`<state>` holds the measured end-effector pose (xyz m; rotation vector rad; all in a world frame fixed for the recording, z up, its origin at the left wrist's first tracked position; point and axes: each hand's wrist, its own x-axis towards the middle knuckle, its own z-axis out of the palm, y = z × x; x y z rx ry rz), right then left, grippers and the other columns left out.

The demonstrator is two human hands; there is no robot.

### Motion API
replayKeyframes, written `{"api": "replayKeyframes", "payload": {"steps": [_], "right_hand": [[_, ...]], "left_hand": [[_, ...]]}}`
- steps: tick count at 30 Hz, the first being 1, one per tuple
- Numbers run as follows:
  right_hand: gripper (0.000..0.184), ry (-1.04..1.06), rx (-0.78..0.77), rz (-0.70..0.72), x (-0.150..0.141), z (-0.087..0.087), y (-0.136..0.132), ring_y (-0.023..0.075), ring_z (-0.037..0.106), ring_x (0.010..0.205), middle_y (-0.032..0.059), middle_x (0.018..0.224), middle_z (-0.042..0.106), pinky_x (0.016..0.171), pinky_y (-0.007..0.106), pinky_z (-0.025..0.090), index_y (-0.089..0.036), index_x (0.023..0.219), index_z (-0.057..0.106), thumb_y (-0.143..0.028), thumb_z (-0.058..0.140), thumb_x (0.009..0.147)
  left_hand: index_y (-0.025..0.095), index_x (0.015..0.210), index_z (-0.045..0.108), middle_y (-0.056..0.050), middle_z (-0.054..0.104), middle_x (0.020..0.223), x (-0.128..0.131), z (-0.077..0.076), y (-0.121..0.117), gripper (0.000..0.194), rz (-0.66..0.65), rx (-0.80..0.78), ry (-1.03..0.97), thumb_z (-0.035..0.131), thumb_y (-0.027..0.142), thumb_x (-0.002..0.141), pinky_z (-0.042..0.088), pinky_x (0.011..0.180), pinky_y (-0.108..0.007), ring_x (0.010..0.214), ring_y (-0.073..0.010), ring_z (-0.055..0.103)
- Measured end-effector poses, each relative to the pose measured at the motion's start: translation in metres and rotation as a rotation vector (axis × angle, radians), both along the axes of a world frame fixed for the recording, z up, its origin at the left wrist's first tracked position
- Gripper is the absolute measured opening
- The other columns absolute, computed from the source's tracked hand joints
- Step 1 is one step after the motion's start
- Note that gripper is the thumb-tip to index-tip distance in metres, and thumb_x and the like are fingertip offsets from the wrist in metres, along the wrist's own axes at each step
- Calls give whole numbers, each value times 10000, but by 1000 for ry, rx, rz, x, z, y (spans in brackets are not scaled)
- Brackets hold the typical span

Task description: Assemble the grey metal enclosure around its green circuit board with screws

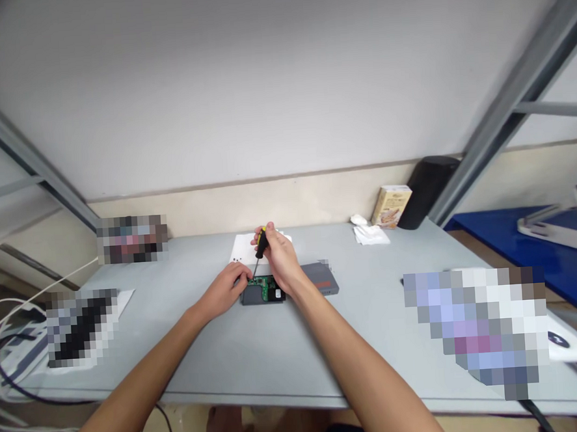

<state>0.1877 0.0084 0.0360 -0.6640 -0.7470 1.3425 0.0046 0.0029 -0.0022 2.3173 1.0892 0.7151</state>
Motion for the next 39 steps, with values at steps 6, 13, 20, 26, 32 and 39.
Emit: {"api": "replayKeyframes", "payload": {"steps": [6,13,20,26,32,39], "right_hand": [[522,108,36,49,1,7,-2,143,497,610,-48,675,471,629,293,440,-270,905,537,-775,646,827],[508,31,83,54,1,2,-1,116,468,600,-78,706,490,624,263,398,-286,899,455,-598,830,755],[440,-134,151,38,8,2,-1,160,594,773,-2,859,599,792,315,497,-254,926,640,-669,737,815],[421,-28,126,61,5,7,-4,170,550,709,-2,784,549,720,322,480,-261,959,624,-658,695,839],[460,28,109,5,0,7,-3,141,454,614,-52,688,469,649,289,436,-274,850,491,-655,745,802],[375,-57,116,75,11,7,-1,164,579,807,1,857,600,767,301,495,-259,854,593,-589,765,814]], "left_hand": [[211,930,612,-56,650,936,0,-1,-1,213,16,-13,4,413,228,1004,492,907,-388,960,-232,597],[210,923,618,-59,653,931,2,1,-2,222,18,-11,0,411,220,1001,495,906,-390,963,-237,599],[208,902,614,-55,654,930,1,-1,0,218,6,-7,-6,421,226,1003,490,906,-381,952,-230,595],[207,925,625,-62,660,949,0,-3,2,224,1,-4,6,418,221,1008,486,917,-389,972,-232,593],[211,918,624,-62,661,940,0,0,1,228,-9,0,2,415,219,1007,487,919,-395,971,-236,591],[216,911,621,-59,665,936,0,-1,0,227,3,0,0,417,230,1010,489,911,-389,963,-236,597]]}}
